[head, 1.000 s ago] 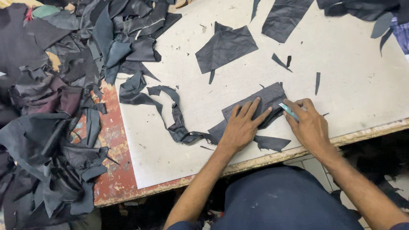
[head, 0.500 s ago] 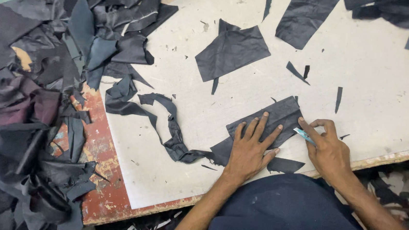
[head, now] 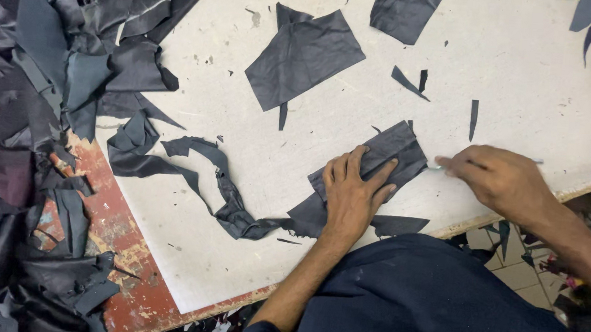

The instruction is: The person cuts dark fabric pieces on a worktable using a rotary cutter. They repeatedly position, trim, and separate fabric pieces, accumulating cut pieces and scraps on the table.

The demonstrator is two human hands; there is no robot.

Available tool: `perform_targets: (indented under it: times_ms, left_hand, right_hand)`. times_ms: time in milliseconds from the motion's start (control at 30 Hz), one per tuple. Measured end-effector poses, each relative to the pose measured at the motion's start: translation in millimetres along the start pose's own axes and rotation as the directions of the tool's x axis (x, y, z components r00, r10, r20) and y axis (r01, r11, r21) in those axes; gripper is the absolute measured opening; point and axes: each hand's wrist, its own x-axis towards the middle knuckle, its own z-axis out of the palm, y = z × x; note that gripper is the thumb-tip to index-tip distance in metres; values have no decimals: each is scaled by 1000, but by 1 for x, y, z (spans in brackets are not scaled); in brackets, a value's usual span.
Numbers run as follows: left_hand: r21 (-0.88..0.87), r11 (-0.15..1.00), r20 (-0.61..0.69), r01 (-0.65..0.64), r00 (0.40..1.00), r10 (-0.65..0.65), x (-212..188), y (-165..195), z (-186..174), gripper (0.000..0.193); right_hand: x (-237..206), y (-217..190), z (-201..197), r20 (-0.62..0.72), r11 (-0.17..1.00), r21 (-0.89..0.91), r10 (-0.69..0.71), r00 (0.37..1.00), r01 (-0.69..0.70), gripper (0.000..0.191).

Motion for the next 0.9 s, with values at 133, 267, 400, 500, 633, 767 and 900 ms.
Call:
perform_targets:
  times_ms: [133, 267, 400, 500, 633, 767, 900]
  left_hand:
    - [57, 998, -8, 1, 1000, 0, -2, 5, 1, 46]
    - [67, 998, 11, 2, 1000, -3, -5, 6, 2, 50]
    - [63, 998, 19, -1, 1000, 0, -7, 6, 4, 54]
    - [49, 999, 30, 9, 1000, -10, -7, 7, 5, 54]
    - [16, 1000, -7, 24, 1000, -24, -7, 9, -1, 54]
    - [-87, 991, -103, 104, 988, -113, -4, 7, -10, 49]
    - [113, 971, -86, 212, 975, -203, 9, 6, -14, 43]
  right_hand:
    - [14, 9, 18, 194, 854, -127, -478, 857, 505, 35]
    - [24, 6, 34, 317, 801, -153, -514, 797, 578, 29]
    - [35, -3, 36, 412, 871, -164, -365, 835, 462, 38]
    - [51, 12, 17, 357, 911, -194, -281, 891, 365, 36]
    - [54, 73, -39, 320, 839, -533, 81, 944, 109, 36]
    - [47, 92, -55, 330, 743, -664, 187, 925, 86, 42]
    - [61, 73, -49, 122, 795, -606, 67, 990, 21, 42]
